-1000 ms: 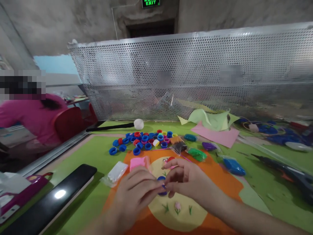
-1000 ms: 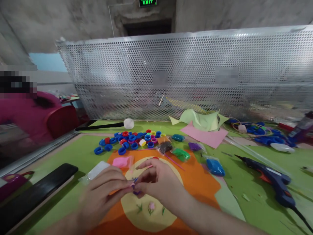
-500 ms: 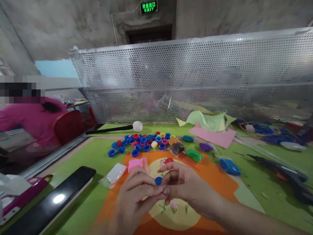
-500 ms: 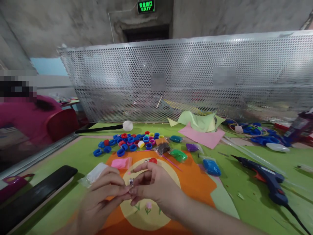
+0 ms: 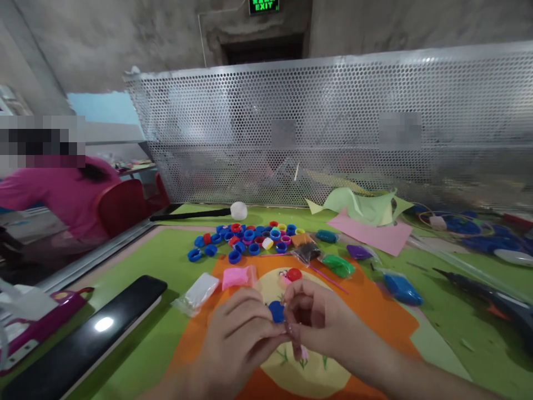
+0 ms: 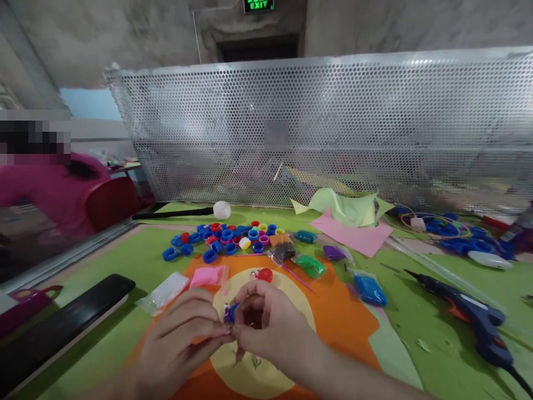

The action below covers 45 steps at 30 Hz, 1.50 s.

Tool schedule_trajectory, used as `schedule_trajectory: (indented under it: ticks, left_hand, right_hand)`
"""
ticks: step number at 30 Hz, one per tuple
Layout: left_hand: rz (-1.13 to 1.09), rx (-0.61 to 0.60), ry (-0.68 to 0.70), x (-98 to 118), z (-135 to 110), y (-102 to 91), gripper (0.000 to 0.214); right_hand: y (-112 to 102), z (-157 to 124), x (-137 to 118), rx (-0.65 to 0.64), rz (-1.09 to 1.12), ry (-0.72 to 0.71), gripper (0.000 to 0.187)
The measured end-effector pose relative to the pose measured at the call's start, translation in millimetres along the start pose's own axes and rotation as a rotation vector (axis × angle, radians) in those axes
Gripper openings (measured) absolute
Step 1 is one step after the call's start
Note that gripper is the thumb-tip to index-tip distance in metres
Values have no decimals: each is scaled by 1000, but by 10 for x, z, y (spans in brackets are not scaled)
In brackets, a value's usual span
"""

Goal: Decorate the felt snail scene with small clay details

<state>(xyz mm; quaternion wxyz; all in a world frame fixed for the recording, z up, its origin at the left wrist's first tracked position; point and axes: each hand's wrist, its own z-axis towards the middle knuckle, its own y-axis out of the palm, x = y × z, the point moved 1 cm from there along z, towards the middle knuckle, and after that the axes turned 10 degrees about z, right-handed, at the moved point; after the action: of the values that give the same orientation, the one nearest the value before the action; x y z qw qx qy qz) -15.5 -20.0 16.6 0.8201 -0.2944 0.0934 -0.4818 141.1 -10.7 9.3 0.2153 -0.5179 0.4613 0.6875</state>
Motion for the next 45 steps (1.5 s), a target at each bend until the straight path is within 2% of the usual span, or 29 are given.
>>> schedule_trajectory:
  ticks: [2, 5, 7, 10, 14, 18, 21, 25, 29, 33, 39, 45]
  left_hand:
    - [1, -12, -15, -11, -4, -9, 5]
    - [10, -4, -63, -64, -15, -40, 6]
    - [48, -16, -75, -127, -34, -55, 6]
    - [131, -71, -88, -248, -66, -60, 11]
    - [227, -155, -167, -394, -82, -72, 16]
    - [260, -219, -220, -433, -77, -97, 23]
    - [262, -312, -192, -402, -78, -90, 23]
    - [317, -513, -169, -416, -92, -75, 20]
    - [394, -681, -251, -525, -119, -105, 25]
    - [431, -768, -332, -591, -133, -127, 26]
    - [511, -834, -424, -617, -190, -120, 15]
    - [549, -778, -434, -642, -175, -166, 14]
  right_hand:
    - [-23, 6, -59, 40, -54, -56, 24]
    - [-121, 33, -188, 176, -147, -172, 21]
    - [-189, 57, -243, 222, -154, -195, 20]
    - [-226, 77, -241, 200, -112, -141, 19]
    - [-183, 56, -185, 180, 76, 10, 24]
    - [-169, 27, -178, 193, 170, 106, 32]
    - [-194, 24, -175, 182, 173, 118, 32]
    - [-220, 32, -154, 138, 201, 138, 31]
    - [-231, 32, -145, 158, 210, 167, 33]
    - [-226, 27, -153, 174, 217, 162, 33]
    - [-195, 17, -153, 174, 244, 155, 35]
    - [-200, 28, -127, 182, 219, 117, 39]
